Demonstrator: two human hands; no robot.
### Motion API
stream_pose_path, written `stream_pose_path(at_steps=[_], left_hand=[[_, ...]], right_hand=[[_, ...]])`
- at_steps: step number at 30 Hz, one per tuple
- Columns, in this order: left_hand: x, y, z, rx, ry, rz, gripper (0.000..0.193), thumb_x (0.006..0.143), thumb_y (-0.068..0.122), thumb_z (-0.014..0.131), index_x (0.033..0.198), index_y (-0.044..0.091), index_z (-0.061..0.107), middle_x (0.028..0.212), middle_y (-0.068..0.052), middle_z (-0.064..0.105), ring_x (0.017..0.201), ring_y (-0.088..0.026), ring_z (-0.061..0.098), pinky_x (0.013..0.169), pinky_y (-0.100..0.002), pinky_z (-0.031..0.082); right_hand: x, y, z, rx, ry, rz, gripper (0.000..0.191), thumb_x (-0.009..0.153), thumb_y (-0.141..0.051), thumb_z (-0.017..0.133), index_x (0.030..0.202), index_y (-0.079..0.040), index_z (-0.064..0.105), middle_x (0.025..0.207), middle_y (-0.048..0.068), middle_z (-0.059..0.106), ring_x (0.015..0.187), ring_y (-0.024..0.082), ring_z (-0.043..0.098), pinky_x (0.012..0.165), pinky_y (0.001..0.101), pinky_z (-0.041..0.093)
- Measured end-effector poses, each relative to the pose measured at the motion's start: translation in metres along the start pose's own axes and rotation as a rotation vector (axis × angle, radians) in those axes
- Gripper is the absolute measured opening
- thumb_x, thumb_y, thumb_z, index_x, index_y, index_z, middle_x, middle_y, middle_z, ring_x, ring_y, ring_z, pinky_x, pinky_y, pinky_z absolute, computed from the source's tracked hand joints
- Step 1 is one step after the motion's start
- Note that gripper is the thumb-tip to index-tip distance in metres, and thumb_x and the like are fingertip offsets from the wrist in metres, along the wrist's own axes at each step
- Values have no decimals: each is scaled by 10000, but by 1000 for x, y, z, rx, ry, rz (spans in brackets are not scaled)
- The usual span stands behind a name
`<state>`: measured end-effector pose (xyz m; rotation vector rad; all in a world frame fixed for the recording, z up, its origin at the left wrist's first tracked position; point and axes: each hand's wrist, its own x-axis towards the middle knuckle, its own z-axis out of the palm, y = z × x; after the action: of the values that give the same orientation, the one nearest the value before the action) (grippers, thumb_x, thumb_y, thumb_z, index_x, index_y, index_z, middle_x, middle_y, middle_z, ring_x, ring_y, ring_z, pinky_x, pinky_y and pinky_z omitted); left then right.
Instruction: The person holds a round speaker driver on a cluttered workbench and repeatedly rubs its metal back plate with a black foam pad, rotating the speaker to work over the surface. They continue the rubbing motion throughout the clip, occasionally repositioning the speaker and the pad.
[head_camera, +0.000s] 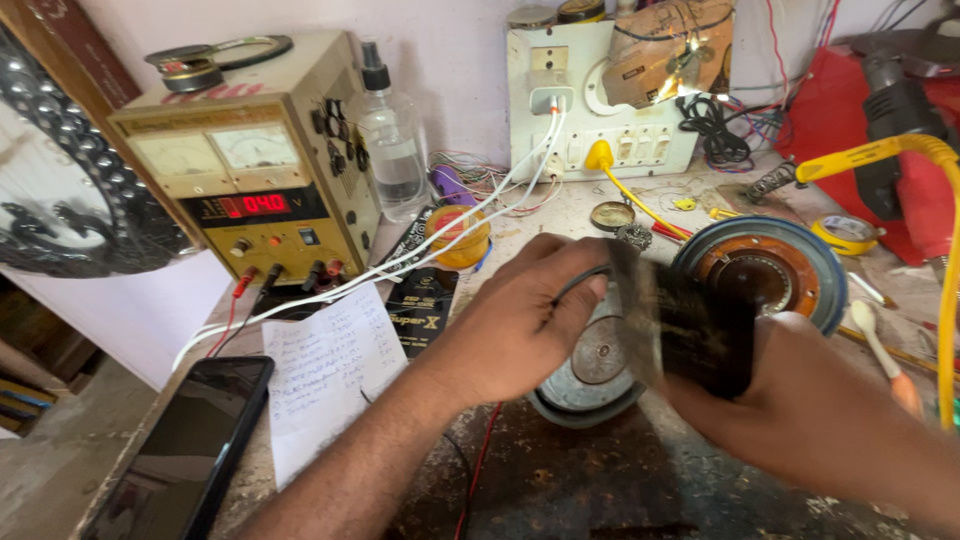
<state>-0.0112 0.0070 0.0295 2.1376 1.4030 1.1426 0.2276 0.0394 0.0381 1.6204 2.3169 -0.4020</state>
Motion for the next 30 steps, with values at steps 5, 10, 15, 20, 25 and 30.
stream_pose_path(at_steps=[5, 10, 15, 20, 25, 30], left_hand=[[6, -13, -2, -126, 29, 154, 365, 1052, 190, 509, 1400, 143, 609, 1328, -119, 648, 1274, -260, 603, 1110, -376, 458], [8, -25, -2, -154, -5, 172, 352, 1067, 210, 516, 1396, 129, 609, 1354, -109, 653, 1303, -248, 593, 1129, -370, 439], [8, -25, -1, -158, 5, 172, 349, 1068, 225, 532, 1391, 124, 616, 1348, -115, 659, 1298, -244, 599, 1129, -374, 443], [8, -21, -1, -154, 6, 146, 371, 1046, 204, 521, 1401, 136, 607, 1331, -109, 665, 1276, -240, 610, 1104, -368, 461], [6, -14, -3, -147, -3, 143, 394, 1032, 180, 510, 1414, 137, 596, 1316, -115, 648, 1277, -249, 594, 1108, -370, 452], [4, -9, -3, -144, -26, 112, 395, 1032, 192, 501, 1411, 139, 596, 1308, -117, 628, 1284, -248, 578, 1113, -372, 445]], right_hand=[[0, 12, 16, 577, -496, -608, 390, 811, -229, 686, 1193, -191, 757, 1113, 10, 723, 1005, 202, 706, 836, 335, 567], [6, 25, 2, 345, 384, -1125, 375, 814, -216, 668, 1176, -191, 764, 1141, -13, 726, 1051, 180, 696, 892, 333, 562], [2, 13, -8, -119, 1120, -1128, 414, 785, -194, 628, 1183, -179, 741, 1149, -15, 711, 1064, 223, 673, 916, 394, 553], [1, 0, -2, -202, 1181, -1125, 373, 786, -177, 684, 1155, -189, 735, 1134, -13, 716, 1041, 221, 676, 876, 411, 553], [0, -8, 3, -246, 1186, -1132, 398, 766, -176, 694, 1160, -183, 752, 1107, -13, 697, 1002, 222, 670, 857, 427, 553], [-2, -10, 0, -302, 1179, -1116, 423, 742, -164, 682, 1159, -180, 746, 1122, -9, 684, 1037, 235, 656, 858, 437, 536]])
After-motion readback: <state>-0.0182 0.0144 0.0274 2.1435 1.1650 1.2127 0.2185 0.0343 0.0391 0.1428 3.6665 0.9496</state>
